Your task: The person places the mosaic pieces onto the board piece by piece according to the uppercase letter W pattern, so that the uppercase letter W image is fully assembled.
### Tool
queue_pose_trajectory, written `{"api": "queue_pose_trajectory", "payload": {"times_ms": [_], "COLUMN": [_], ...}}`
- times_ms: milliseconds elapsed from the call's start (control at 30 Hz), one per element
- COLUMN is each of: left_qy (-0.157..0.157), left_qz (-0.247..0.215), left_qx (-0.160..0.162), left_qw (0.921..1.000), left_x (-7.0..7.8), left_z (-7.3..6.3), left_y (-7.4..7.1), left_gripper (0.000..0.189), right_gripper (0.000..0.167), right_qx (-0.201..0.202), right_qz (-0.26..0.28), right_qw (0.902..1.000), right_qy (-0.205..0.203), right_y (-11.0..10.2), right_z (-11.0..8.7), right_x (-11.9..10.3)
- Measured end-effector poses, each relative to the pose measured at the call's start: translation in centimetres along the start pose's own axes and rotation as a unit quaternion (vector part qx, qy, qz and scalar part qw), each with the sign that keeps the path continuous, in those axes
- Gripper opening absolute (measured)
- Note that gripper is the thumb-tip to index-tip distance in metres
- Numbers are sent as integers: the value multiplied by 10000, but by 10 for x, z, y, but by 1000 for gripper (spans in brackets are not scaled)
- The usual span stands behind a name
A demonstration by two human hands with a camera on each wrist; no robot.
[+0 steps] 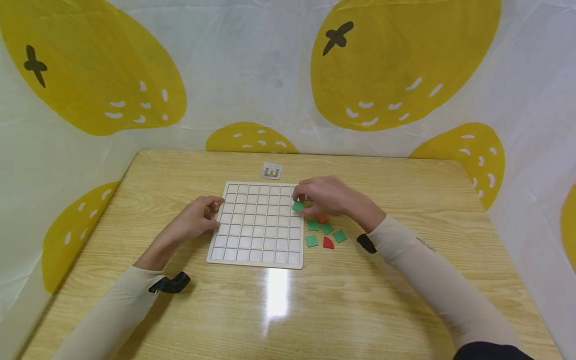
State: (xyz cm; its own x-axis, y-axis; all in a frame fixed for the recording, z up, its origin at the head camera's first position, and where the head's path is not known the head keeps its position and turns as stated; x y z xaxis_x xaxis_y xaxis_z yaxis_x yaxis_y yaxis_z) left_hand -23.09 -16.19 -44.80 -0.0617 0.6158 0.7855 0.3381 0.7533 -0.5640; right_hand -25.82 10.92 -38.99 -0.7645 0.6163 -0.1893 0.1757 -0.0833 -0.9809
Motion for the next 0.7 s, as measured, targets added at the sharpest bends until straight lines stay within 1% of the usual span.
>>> {"api": "queue_pose_trajectory", "payload": {"times_ms": [500, 700], "left_qy": [10, -20], "left_qz": [-20, -37], "left_qx": [-27, -13], "left_qw": [10000, 10000], "left_x": [3, 2], "left_z": [0, 0], "left_y": [0, 0], "left_gripper": [66, 66], "right_gripper": [28, 28], "right_qx": [-157, -200], "right_qz": [22, -77], "right_qw": [9996, 9987], "right_qy": [-245, -459], "right_y": [8, 12], "right_z": [18, 27], "right_x": [-6, -13]}}
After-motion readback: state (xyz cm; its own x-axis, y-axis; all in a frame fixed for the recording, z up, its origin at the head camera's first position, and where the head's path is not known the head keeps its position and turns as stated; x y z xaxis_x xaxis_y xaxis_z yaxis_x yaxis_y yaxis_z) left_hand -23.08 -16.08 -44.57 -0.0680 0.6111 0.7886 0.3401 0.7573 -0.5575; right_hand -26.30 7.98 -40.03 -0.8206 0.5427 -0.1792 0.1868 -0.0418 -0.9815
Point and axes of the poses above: each hand's wrist, its own z-axis towards the middle knuckle, its own y-axis out of the palm, x = y × z, the point moved 9 cm from there along z, towards the middle knuckle, and after that the axes turned 5 degrees about -z, right-handed, at the moved point
